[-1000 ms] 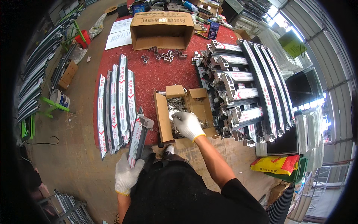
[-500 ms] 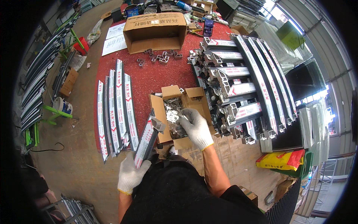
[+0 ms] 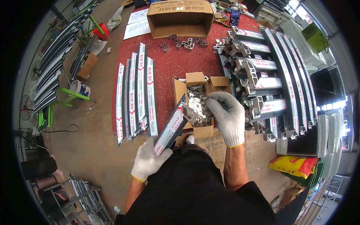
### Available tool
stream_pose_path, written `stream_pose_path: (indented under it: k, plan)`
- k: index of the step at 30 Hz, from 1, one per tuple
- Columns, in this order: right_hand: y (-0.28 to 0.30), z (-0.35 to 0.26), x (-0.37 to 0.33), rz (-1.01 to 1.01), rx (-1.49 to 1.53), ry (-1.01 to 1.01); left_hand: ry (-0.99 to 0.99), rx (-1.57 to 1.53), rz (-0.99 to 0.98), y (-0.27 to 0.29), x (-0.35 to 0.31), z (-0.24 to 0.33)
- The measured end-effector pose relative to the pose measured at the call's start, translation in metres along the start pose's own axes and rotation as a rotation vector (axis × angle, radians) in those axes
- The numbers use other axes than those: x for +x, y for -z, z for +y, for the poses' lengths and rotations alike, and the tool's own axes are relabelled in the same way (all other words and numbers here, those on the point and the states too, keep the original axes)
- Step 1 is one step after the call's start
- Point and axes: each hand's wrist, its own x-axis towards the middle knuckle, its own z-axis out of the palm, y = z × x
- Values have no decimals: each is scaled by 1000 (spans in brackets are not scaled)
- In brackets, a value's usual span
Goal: The person repeatedly picks small metal corner brackets from a cardboard box and inserts them into the ends of long metal profiles. The person holds each profile with one hand while using the other to fit the bracket, then places the assembled piece aside. The process is repeated for several profiles.
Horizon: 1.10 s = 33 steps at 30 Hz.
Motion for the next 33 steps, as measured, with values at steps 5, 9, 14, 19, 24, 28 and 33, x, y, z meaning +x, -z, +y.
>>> stream_pose_path:
  k: [5, 9, 14, 19, 24, 28, 33]
  plan:
    - [-15, -7, 0, 24, -135, 30, -19, -22, -8, -1, -1, 3]
    - [-21, -5, 0, -8, -172, 30, -60, 4, 0, -2, -2, 2]
    - [-26, 3, 2, 10, -242, 43, -56, 26, 3, -3, -2, -1]
    - [-29, 9, 1, 43, -145, 26, -62, 18, 7, -2, -1, -1]
    - [-30, 10, 0, 37, -155, 9, -37, 18, -13, -1, 0, 2]
    - [-30, 11, 2, 20, -251, 88, -29, 33, -10, -2, 0, 2]
    - [-18, 7, 5, -113, -355, 119, -29, 111, 16, -6, 0, -7]
